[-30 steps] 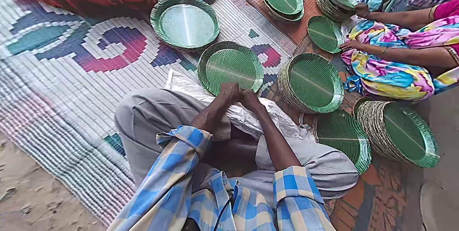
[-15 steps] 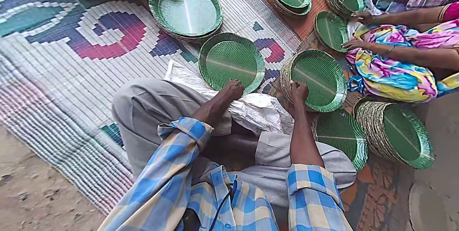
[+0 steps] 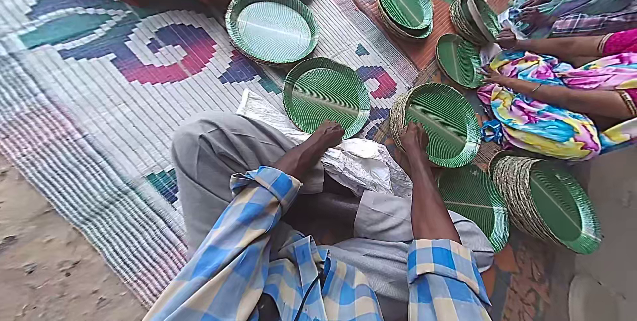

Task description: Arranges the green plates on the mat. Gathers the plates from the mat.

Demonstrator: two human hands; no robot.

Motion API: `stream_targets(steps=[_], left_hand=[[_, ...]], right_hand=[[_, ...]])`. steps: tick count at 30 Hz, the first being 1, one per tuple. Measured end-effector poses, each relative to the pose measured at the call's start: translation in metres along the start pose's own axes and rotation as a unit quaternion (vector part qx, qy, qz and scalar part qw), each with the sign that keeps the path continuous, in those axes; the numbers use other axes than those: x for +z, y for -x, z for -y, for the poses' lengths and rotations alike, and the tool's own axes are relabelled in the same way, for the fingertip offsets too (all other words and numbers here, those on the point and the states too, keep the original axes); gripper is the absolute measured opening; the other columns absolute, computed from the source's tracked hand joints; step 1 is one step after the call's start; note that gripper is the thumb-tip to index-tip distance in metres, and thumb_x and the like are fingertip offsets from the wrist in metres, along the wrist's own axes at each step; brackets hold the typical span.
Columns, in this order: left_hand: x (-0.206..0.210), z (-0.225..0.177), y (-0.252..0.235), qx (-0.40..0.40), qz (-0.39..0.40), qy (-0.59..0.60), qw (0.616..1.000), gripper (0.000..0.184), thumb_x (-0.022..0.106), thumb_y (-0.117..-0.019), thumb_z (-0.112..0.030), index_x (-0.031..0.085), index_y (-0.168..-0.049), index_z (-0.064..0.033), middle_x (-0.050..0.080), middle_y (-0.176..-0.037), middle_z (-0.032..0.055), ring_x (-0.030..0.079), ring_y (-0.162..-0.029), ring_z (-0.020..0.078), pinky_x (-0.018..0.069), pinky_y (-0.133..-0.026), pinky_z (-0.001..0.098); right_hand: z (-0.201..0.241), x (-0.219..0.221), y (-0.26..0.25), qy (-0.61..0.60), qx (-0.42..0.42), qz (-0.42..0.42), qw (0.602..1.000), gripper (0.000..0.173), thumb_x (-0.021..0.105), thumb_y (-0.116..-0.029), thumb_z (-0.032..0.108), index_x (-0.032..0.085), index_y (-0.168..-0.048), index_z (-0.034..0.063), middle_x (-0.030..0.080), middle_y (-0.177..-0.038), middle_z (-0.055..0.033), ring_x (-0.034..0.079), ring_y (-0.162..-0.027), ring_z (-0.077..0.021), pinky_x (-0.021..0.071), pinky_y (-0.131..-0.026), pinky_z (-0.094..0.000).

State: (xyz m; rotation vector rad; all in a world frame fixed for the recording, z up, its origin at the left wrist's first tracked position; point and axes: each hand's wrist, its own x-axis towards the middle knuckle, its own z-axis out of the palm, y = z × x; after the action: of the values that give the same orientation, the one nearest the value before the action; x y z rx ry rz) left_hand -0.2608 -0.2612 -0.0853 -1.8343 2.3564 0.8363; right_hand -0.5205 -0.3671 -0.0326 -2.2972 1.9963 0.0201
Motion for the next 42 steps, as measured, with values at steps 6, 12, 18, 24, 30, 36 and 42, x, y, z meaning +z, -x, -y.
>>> stream_targets(steps=[6,12,18,24,30,36,42], left_hand=[[-0.008,-0.009,0.008,-0.036,0.039,0.022,0.998,0.03,0.055,-0.104,-0.024,0.071,-0.119,-0.0032,0.067,-0.129,0.0195,0.059,-0.128,0.0381,0.0409,-0.109,0.0613],[-0.013,-0.006,-0.003,0.077,-0.184,0.004,0.98,0.019,0.06,-0.0957,-0.008,0.072,-0.109,-0.0012,0.069,-0.114,0.0196,0.065,-0.114,0.0379,0.0486,-0.098,0.0564],[-0.024,-0.01,0.005,0.114,-0.498,-0.009,0.86,0.031,0.063,-0.0907,-0.004,0.073,-0.12,-0.0057,0.067,-0.13,0.0215,0.063,-0.123,0.0406,0.0474,-0.103,0.0575],[-0.023,0.001,0.024,-0.151,-0.04,0.056,0.986,0.036,0.057,-0.1026,-0.027,0.068,-0.126,-0.0017,0.066,-0.128,0.0242,0.061,-0.123,0.0428,0.0442,-0.103,0.0646],[-0.014,-0.005,0.016,-0.097,-0.033,0.013,0.995,0.03,0.057,-0.1005,-0.022,0.071,-0.119,-0.0026,0.069,-0.12,0.0231,0.065,-0.116,0.0424,0.0472,-0.101,0.0631],[-0.015,-0.009,0.018,-0.109,0.011,0.033,0.993,0.028,0.058,-0.1003,-0.023,0.072,-0.113,-0.0014,0.07,-0.118,0.0226,0.065,-0.116,0.0419,0.0474,-0.099,0.0636],[-0.015,-0.008,0.015,-0.1,0.02,0.021,0.995,0.029,0.06,-0.0997,-0.023,0.071,-0.116,-0.0025,0.069,-0.12,0.0219,0.065,-0.118,0.041,0.0477,-0.1,0.0631]], right_hand=[[-0.006,-0.01,-0.005,-0.058,0.083,0.002,0.995,0.032,0.054,-0.1025,0.012,0.066,-0.129,-0.0016,0.064,-0.131,-0.0291,0.061,-0.122,-0.046,0.0479,-0.1,-0.0635],[0.021,-0.038,0.013,-0.167,0.027,-0.173,0.97,0.035,0.046,-0.1078,0.018,0.064,-0.132,0.0029,0.06,-0.137,-0.0272,0.059,-0.125,-0.0457,0.0453,-0.103,-0.0642],[0.128,0.022,0.056,-0.236,-0.271,-0.081,0.93,0.017,0.062,-0.0978,0.002,0.071,-0.111,-0.006,0.069,-0.105,-0.0261,0.069,-0.098,-0.0419,0.0557,-0.086,-0.0581],[0.139,0.061,0.057,-0.181,-0.324,0.098,0.923,0.02,0.067,-0.0978,0.013,0.076,-0.107,-0.0016,0.073,-0.105,-0.0226,0.07,-0.102,-0.0397,0.0512,-0.095,-0.0582],[0.04,0.015,0.004,-0.151,-0.058,-0.156,0.974,0.033,0.062,-0.1011,0.024,0.071,-0.123,0.0006,0.066,-0.121,-0.0259,0.063,-0.115,-0.0434,0.0472,-0.096,-0.0623],[-0.022,0.018,-0.001,-0.2,0.069,-0.052,0.976,0.036,0.06,-0.1047,0.031,0.072,-0.117,0.0001,0.066,-0.122,-0.0268,0.06,-0.119,-0.0443,0.046,-0.098,-0.0643],[0.008,-0.002,0.018,-0.17,0.072,-0.119,0.976,0.035,0.055,-0.106,0.023,0.074,-0.109,-0.0068,0.068,-0.113,-0.0316,0.065,-0.11,-0.0459,0.0479,-0.096,-0.0605]])
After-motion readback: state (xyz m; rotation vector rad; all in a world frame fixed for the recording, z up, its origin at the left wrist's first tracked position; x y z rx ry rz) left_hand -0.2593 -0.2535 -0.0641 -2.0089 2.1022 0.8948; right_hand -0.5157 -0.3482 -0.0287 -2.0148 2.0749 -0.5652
